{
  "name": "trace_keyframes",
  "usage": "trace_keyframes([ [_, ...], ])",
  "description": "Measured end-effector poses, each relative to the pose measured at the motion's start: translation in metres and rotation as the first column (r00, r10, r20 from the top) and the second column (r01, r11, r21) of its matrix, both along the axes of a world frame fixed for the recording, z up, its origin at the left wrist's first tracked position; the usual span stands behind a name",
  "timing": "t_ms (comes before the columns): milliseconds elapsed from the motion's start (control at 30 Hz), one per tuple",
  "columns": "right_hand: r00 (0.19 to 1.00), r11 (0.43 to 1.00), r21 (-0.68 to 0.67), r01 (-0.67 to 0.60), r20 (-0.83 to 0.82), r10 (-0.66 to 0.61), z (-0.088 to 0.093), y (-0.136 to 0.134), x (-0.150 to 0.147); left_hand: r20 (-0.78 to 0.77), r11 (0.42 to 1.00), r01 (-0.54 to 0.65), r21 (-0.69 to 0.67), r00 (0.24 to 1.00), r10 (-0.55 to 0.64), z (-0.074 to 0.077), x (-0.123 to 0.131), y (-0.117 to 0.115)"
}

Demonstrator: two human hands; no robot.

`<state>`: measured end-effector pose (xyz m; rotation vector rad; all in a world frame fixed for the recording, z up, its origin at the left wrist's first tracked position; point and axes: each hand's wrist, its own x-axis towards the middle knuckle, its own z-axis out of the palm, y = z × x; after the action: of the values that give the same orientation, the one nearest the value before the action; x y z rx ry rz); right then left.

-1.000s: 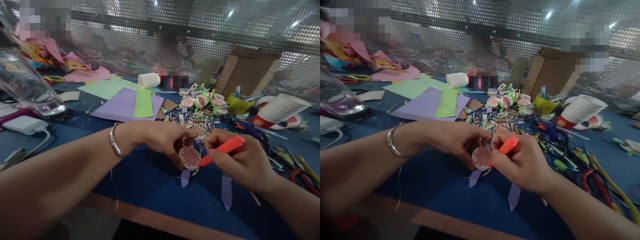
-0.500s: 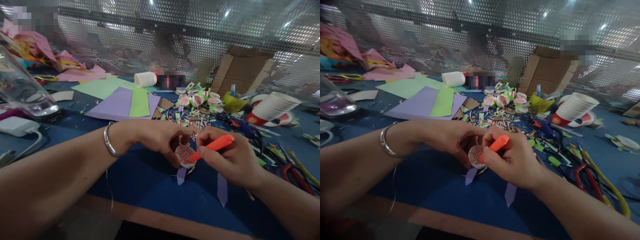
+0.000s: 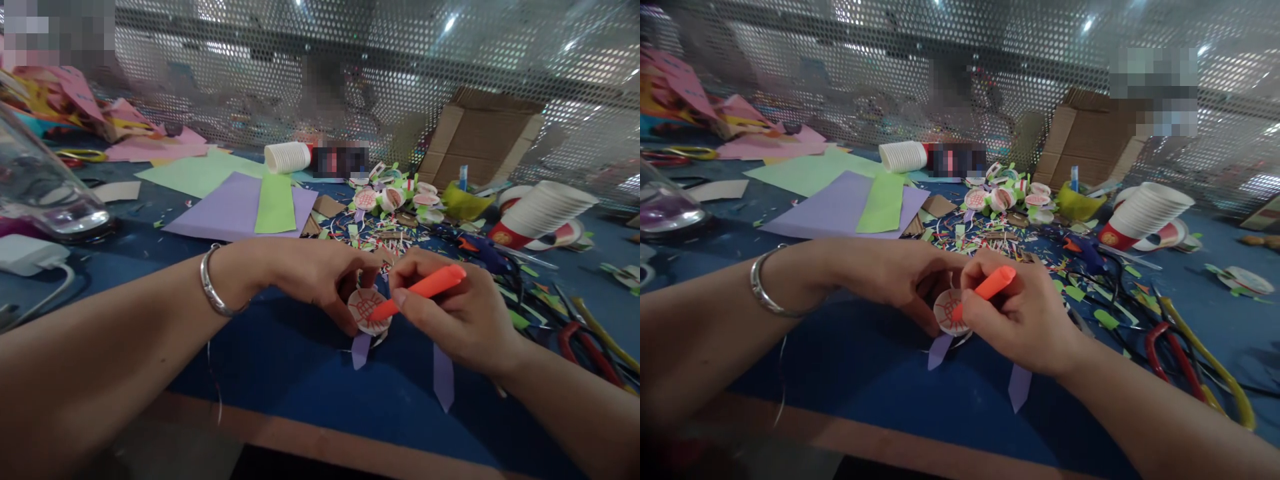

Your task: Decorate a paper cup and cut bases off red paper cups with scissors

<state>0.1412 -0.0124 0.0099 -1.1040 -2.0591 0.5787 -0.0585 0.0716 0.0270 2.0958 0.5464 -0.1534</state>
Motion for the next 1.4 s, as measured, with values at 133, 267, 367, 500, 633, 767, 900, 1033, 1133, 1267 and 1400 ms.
trace_keyframes([
  [133,1.000,1.000,-0.009,-0.018,0.005,0.018,-0.0003,0.0004,-0.0009,0.014,1.000,0.008,-0.011,1.000,-0.007,0.0003,0.0004,-0.0001],
  [267,0.999,0.999,-0.017,-0.036,-0.006,0.036,-0.0004,0.0001,-0.0022,0.013,1.000,0.012,-0.005,1.000,-0.012,0.0000,0.0002,0.0005],
  [367,0.997,0.997,-0.030,-0.066,-0.037,0.065,0.0003,-0.0015,-0.0034,0.031,0.999,0.018,-0.042,0.999,-0.017,-0.0010,0.0004,0.0004],
  [500,0.998,0.997,-0.055,-0.054,-0.042,0.052,0.0007,-0.0015,-0.0042,0.012,1.000,0.011,-0.008,1.000,-0.011,0.0000,-0.0003,0.0000],
  [633,0.999,0.999,-0.032,-0.016,-0.048,0.014,-0.0010,0.0015,-0.0040,-0.047,0.997,-0.012,0.074,0.999,0.015,0.0029,-0.0013,-0.0001],
  [767,1.000,0.999,-0.041,-0.018,-0.022,0.017,-0.0031,0.0023,-0.0029,-0.051,0.998,0.002,0.062,0.999,0.001,0.0037,-0.0008,0.0004],
  [900,1.000,0.998,-0.057,-0.019,0.002,0.019,-0.0031,0.0007,-0.0024,-0.031,1.000,0.003,0.002,1.000,-0.003,0.0017,-0.0003,0.0007],
  [1033,0.999,0.998,-0.034,-0.045,0.011,0.046,-0.0020,0.0002,-0.0046,0.057,0.999,0.004,-0.039,0.998,-0.002,-0.0024,-0.0011,0.0016],
  [1133,0.998,0.998,-0.030,-0.063,0.014,0.063,-0.0021,0.0006,-0.0059,0.083,0.999,0.029,-0.038,0.996,-0.026,-0.0038,-0.0015,0.0020],
  [1267,0.998,0.998,-0.033,-0.057,-0.018,0.057,-0.0034,0.0020,-0.0045,0.011,1.000,-0.005,0.003,1.000,0.005,0.0002,-0.0012,0.0008],
  [1400,0.999,0.998,-0.036,-0.053,-0.009,0.052,-0.0048,0.0039,-0.0027,-0.036,0.997,-0.009,0.071,0.999,0.011,0.0043,-0.0006,0.0002],
])
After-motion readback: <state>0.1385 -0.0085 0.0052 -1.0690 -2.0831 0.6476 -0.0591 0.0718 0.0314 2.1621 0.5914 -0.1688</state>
